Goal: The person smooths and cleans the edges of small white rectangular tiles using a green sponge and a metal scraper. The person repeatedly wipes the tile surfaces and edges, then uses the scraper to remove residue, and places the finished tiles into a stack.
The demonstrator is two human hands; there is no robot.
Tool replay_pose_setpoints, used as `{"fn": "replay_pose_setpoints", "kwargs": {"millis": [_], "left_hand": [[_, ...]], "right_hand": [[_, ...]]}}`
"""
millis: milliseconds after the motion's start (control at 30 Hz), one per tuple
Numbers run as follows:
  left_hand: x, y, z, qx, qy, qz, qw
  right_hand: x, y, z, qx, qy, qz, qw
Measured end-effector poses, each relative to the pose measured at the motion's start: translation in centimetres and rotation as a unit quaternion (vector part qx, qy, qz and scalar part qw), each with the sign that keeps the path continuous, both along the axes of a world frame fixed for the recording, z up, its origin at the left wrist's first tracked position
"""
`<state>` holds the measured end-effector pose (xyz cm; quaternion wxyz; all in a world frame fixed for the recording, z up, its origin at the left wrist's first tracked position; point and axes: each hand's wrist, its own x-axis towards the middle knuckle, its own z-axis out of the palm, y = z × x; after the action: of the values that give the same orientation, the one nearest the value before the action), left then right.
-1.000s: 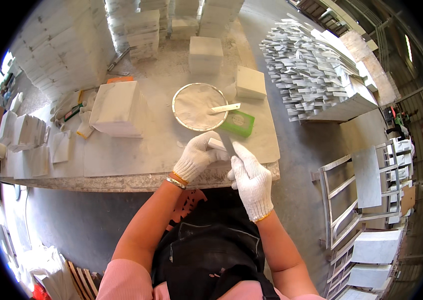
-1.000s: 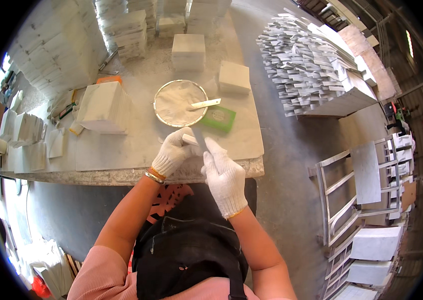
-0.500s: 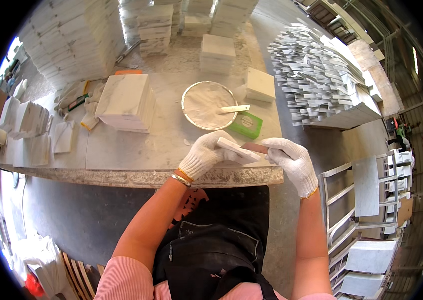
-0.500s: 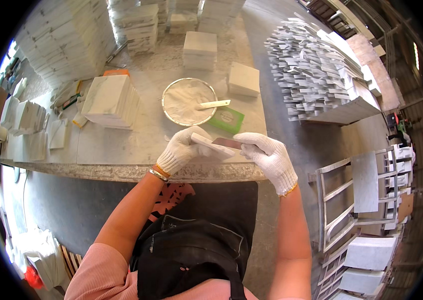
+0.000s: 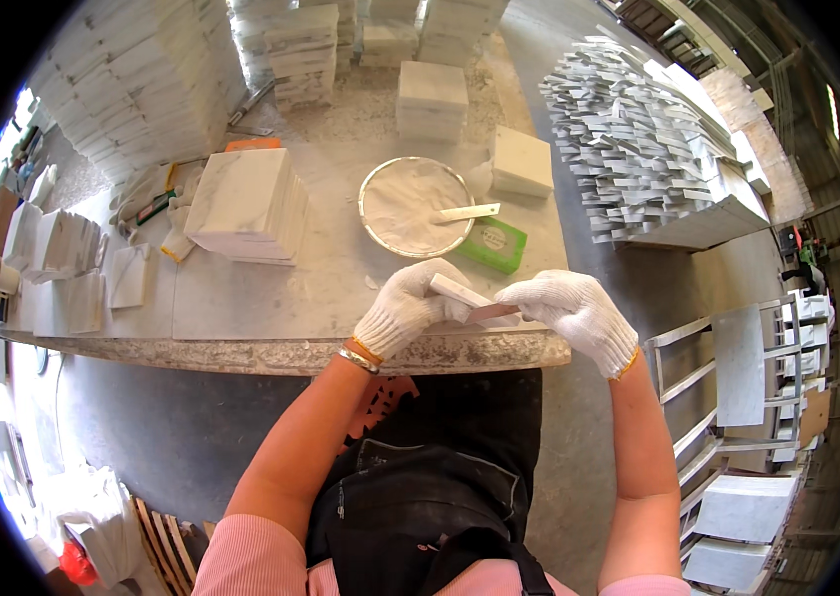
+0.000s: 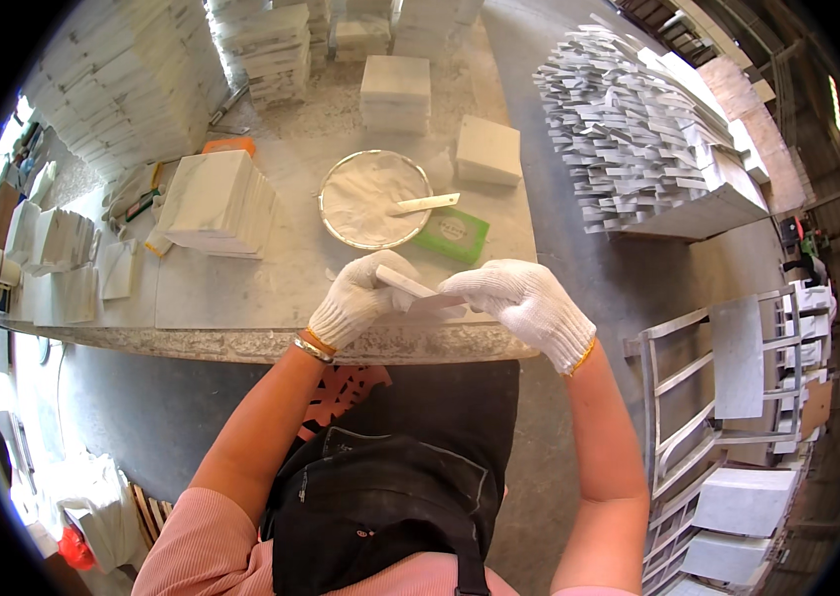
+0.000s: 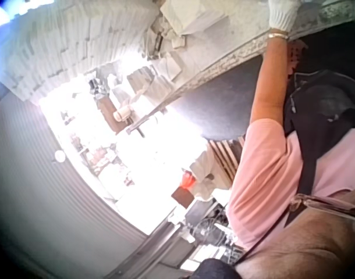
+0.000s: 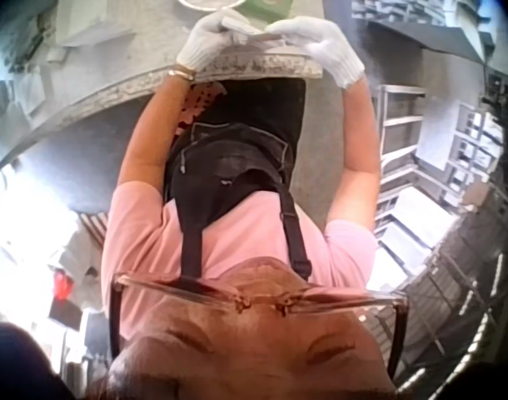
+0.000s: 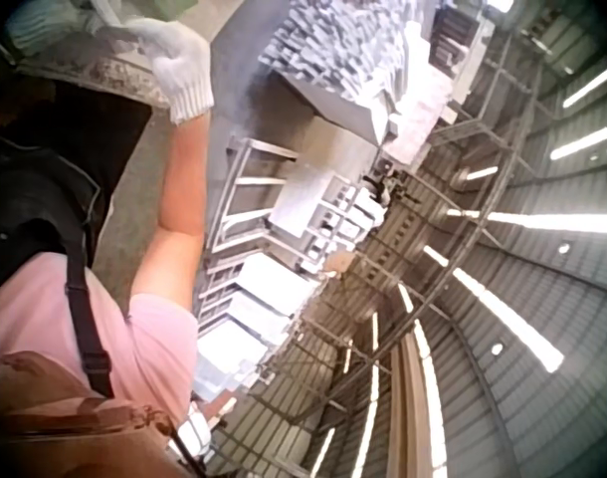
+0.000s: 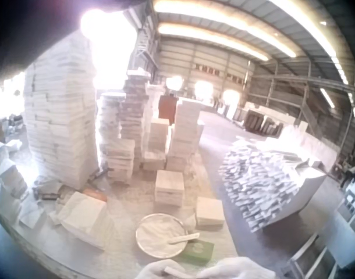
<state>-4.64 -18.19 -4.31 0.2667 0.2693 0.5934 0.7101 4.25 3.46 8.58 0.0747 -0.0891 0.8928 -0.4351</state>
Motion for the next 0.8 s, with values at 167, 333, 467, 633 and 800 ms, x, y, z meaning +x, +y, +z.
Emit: {"fn": "replay_pose_setpoints", "kwargs": {"millis": [167,333,467,633,800], "left_hand": [[-0.3,0.5,-0.8,0.052,-0.066,-0.013,0.996],[0.3,0.3,0.4,0.086,-0.102,-0.003,0.991],[0.3,0.3,0.3,0.027,-0.061,0.011,0.998],[-0.3,0.2,0.0,-0.011,-0.036,-0.014,0.999],[0.0,0.9,-1.2,-0.002,0.015,0.023,1.0]], "right_hand": [[0.0,0.2,0.1,0.048,0.06,0.04,0.996],[-2.5,-2.0,-0.9,0.036,0.14,0.057,0.988],[-2.7,-2.0,-0.2,0.02,0.058,0.059,0.996],[-0.5,-0.1,0.0,0.048,0.041,0.05,0.997],[-1.5,-0.6,-0.5,0.04,0.07,0.047,0.996]]}}
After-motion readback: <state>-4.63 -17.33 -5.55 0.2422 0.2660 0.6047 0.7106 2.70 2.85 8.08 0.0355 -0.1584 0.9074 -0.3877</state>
